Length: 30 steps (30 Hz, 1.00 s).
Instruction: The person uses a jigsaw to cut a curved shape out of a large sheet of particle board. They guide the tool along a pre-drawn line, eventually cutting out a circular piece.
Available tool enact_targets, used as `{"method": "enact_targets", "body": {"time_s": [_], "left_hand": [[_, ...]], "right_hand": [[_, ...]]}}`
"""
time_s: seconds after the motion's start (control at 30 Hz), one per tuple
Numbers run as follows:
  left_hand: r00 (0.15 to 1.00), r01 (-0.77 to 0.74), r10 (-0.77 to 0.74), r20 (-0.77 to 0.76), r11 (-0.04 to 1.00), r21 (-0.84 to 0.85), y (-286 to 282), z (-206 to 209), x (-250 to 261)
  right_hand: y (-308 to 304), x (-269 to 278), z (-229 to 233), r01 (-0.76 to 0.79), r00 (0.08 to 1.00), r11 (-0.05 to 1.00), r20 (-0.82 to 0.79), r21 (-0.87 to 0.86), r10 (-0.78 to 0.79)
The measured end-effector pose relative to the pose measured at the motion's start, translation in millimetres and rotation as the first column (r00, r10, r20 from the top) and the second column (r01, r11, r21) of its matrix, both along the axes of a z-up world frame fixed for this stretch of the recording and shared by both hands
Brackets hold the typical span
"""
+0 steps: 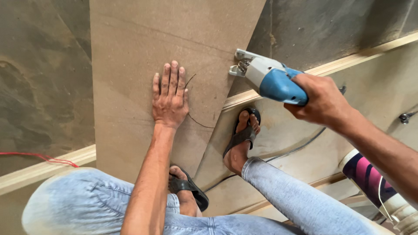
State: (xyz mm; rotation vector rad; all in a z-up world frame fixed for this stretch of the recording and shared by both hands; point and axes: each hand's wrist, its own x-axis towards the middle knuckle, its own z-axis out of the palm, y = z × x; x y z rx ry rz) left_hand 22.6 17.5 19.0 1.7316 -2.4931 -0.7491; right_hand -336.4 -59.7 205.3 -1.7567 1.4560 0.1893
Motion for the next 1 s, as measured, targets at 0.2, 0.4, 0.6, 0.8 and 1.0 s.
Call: {"method": "enact_targets", "body": {"time_s": [0.2,0.4,0.6,0.8,1.0], "left_hand": [[1.000,-0.008,0.008,-0.006,1.000,-0.011,0,0,-1],[1.000,-0.002,0.001,0.017,1.000,0.013,3,-3,0],[1.000,0.004,-0.004,0.023,1.000,0.012,1,-1,0],[1.000,0.008,-0.009,0.029,1.000,0.012,1,-1,0],[1.000,0.002,-0.002,0.025,1.000,0.015,1,0,-1]], "right_hand": [[1,1,1,0.017,1.000,1.000,-0.018,-0.019,-0.017],[5,-2,-4,0.022,0.999,0.999,-0.033,-0.026,-0.023],[9,-1,-4,0.037,0.999,0.999,-0.030,-0.033,-0.038],[9,-3,-6,0.018,0.999,0.999,-0.044,-0.043,-0.019],[6,-1,-5,0.025,0.999,1.000,-0.042,-0.005,-0.025]]}}
